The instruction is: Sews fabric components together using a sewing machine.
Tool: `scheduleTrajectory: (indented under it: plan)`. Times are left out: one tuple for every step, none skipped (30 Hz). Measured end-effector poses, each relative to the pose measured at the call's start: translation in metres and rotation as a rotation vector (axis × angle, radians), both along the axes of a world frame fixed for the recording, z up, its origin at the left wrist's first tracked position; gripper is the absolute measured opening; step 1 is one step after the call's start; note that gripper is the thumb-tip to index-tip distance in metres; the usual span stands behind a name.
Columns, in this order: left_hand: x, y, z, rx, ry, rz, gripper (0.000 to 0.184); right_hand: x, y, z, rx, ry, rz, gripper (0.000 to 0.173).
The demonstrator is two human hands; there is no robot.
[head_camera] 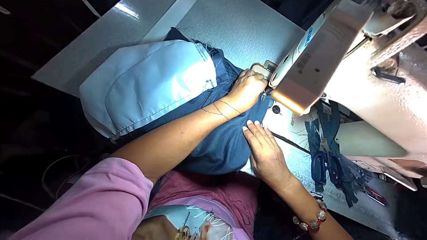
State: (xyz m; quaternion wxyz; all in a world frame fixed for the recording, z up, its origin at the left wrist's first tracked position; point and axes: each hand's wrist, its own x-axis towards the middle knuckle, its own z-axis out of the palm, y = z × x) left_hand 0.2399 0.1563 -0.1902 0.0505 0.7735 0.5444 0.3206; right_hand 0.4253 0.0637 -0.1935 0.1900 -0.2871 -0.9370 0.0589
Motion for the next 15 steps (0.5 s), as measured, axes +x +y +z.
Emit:
scheduleTrajectory:
  plan:
    - [-0.002,0.003,-0.005,0.054,0.002,-0.017,0.014,0.000,0.002,0.000,-0.001,0.005,0.007,0.040]
    - [-0.005,0.006,-0.009,0.078,0.005,-0.040,0.013,0.000,0.004,0.000,-0.003,0.008,0.015,0.039]
    - [-0.010,0.011,-0.013,0.091,0.014,-0.058,0.012,-0.001,0.007,0.000,-0.012,0.004,0.022,0.038]
    - [-0.018,0.018,-0.016,0.110,0.025,-0.063,0.012,-0.002,0.010,0.001,-0.032,-0.004,0.028,0.039]
    - [-0.027,0.029,-0.023,0.151,0.039,-0.050,0.012,-0.001,0.013,0.003,-0.064,-0.013,0.036,0.039]
    - [-0.037,0.043,-0.034,0.213,0.067,-0.016,0.012,0.001,0.016,0.004,-0.105,-0.017,0.045,0.039]
    - [-0.049,0.056,-0.041,0.253,0.081,0.016,0.012,0.004,0.018,0.006,-0.139,-0.017,0.046,0.038]
    - [-0.063,0.065,-0.045,0.263,0.092,0.051,0.012,0.010,0.022,0.007,-0.152,-0.007,0.036,0.036]
    - [-0.076,0.074,-0.044,0.253,0.097,0.090,0.012,0.016,0.027,0.009,-0.147,0.017,0.006,0.032]
    - [-0.090,0.081,-0.041,0.240,0.088,0.127,0.013,0.023,0.035,0.010,-0.144,0.058,-0.045,0.028]
    - [-0.101,0.084,-0.035,0.211,0.071,0.169,0.015,0.028,0.046,0.011,-0.169,0.119,-0.122,0.023]
    - [-0.110,0.084,-0.025,0.162,0.046,0.213,0.019,0.030,0.059,0.013,-0.244,0.200,-0.236,0.020]
    - [-0.115,0.081,-0.012,0.087,0.008,0.246,0.023,0.030,0.075,0.013,-0.413,0.285,-0.386,0.020]
    - [-0.116,0.077,0.001,0.014,-0.049,0.261,0.028,0.028,0.096,0.014,-0.629,0.372,-0.517,0.020]
    - [-0.116,0.080,0.003,0.015,-0.084,0.279,0.029,0.028,0.117,0.011,-0.862,0.492,-0.616,0.019]
